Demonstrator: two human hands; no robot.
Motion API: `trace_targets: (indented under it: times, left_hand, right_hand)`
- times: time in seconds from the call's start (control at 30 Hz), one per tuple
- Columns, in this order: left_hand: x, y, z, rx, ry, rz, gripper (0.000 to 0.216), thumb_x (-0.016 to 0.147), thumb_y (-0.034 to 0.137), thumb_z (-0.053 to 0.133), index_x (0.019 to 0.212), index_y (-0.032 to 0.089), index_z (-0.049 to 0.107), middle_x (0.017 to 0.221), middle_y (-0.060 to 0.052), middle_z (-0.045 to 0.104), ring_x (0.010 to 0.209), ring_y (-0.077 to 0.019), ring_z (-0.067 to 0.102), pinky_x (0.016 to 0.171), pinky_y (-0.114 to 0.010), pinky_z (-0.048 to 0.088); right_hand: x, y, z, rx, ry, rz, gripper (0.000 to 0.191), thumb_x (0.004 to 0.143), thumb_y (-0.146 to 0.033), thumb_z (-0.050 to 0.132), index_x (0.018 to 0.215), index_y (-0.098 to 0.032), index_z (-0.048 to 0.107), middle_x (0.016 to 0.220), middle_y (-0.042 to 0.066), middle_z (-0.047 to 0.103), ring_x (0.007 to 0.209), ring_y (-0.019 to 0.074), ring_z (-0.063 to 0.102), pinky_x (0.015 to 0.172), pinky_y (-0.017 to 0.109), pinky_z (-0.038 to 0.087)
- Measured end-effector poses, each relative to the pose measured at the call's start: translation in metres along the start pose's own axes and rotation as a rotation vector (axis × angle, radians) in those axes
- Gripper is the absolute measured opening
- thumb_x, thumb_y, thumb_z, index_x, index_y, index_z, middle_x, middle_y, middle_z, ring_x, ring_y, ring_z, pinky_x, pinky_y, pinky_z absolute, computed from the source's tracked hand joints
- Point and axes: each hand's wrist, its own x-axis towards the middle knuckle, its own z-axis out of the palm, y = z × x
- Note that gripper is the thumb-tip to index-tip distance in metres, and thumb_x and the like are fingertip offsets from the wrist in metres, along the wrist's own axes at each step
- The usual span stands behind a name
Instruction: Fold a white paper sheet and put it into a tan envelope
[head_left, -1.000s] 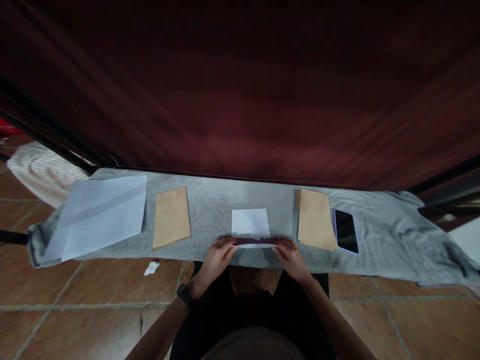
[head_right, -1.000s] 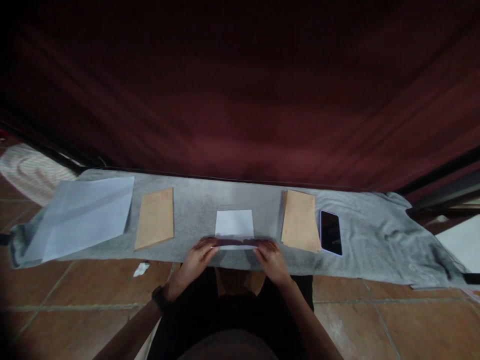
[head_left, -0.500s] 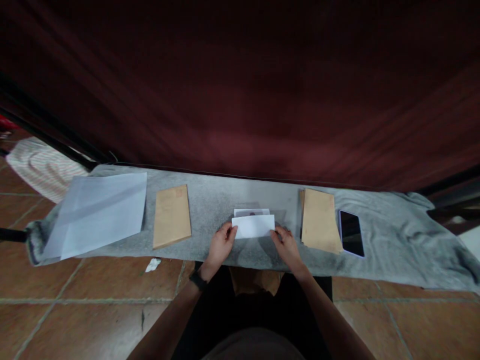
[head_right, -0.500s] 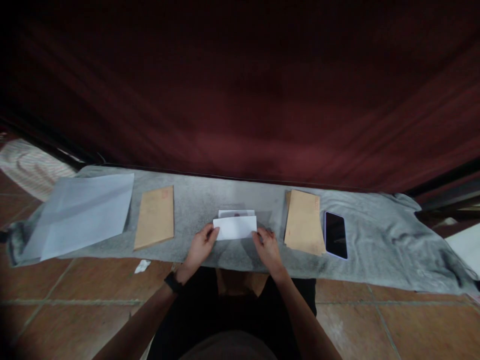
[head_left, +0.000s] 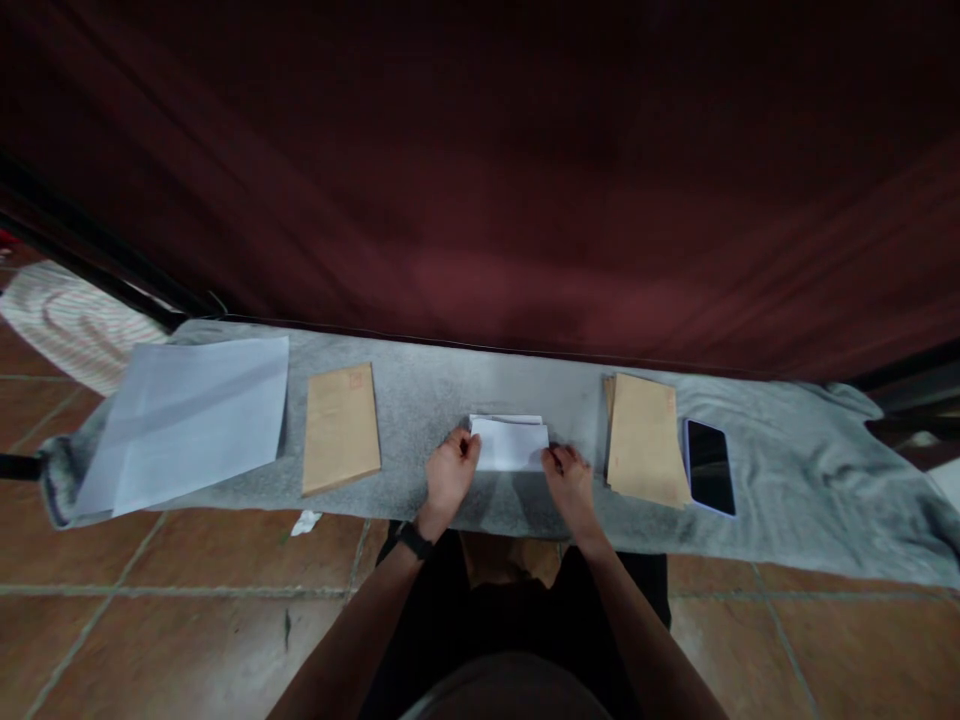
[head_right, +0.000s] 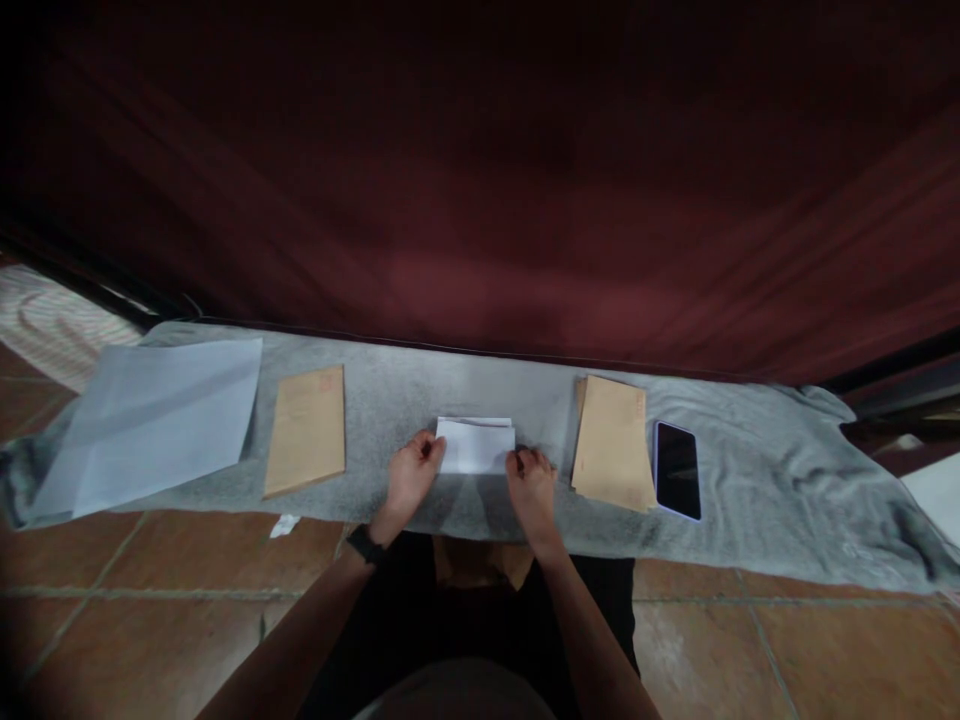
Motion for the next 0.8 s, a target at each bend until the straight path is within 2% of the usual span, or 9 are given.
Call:
trace_targets:
  times: [0.17,0.37,0.57,0.7,0.8]
  left_hand:
    - [-0.002,0.008,0.0,0.201,-0.029,-0.05,0.029,0.104,0.038,0.046,0.108,0.02,0.069,0.093,-0.008,0.078,0.083,-0.0217,0.074,0.069,-0.027,0.044]
    - [0.002,0.013,0.001,0.297,-0.045,-0.059,0.034,0.105,0.039,0.042,0.117,0.02,0.067,0.097,-0.01,0.078,0.087,-0.0236,0.075,0.071,-0.028,0.046]
    - [0.002,0.012,0.007,0.339,-0.004,-0.035,0.038,0.106,0.041,0.037,0.116,0.02,0.067,0.094,-0.011,0.078,0.086,-0.0257,0.075,0.071,-0.03,0.047]
    - [0.001,0.015,0.007,0.34,-0.021,-0.04,0.039,0.106,0.04,0.036,0.119,0.02,0.066,0.094,-0.012,0.078,0.088,-0.0255,0.075,0.073,-0.03,0.048]
    - [0.002,0.018,0.005,0.347,-0.045,-0.058,0.037,0.106,0.04,0.037,0.12,0.02,0.065,0.096,-0.011,0.078,0.089,-0.0251,0.075,0.074,-0.029,0.048]
  right_hand:
    - [0.0,-0.007,-0.002,-0.204,0.045,-0.062,0.028,0.1,-0.031,0.052,0.084,-0.02,0.072,0.097,0.007,0.075,0.096,0.0228,0.065,0.083,0.034,0.035]
    - [0.002,-0.012,-0.004,-0.306,0.122,-0.147,0.026,0.098,-0.027,0.056,0.078,-0.019,0.07,0.09,0.008,0.073,0.093,0.0235,0.062,0.08,0.036,0.03]
    - [0.001,-0.012,-0.001,-0.397,0.137,-0.157,0.025,0.1,-0.031,0.056,0.084,-0.019,0.07,0.093,0.009,0.072,0.092,0.0263,0.061,0.081,0.039,0.03]
    - [0.002,-0.012,0.0,-0.451,0.132,-0.14,0.026,0.1,-0.035,0.055,0.088,-0.017,0.069,0.096,0.012,0.07,0.094,0.0288,0.059,0.082,0.041,0.032]
    - [0.001,-0.011,0.0,-0.465,0.117,-0.121,0.027,0.101,-0.037,0.053,0.099,-0.014,0.067,0.1,0.015,0.069,0.095,0.0311,0.058,0.082,0.043,0.035]
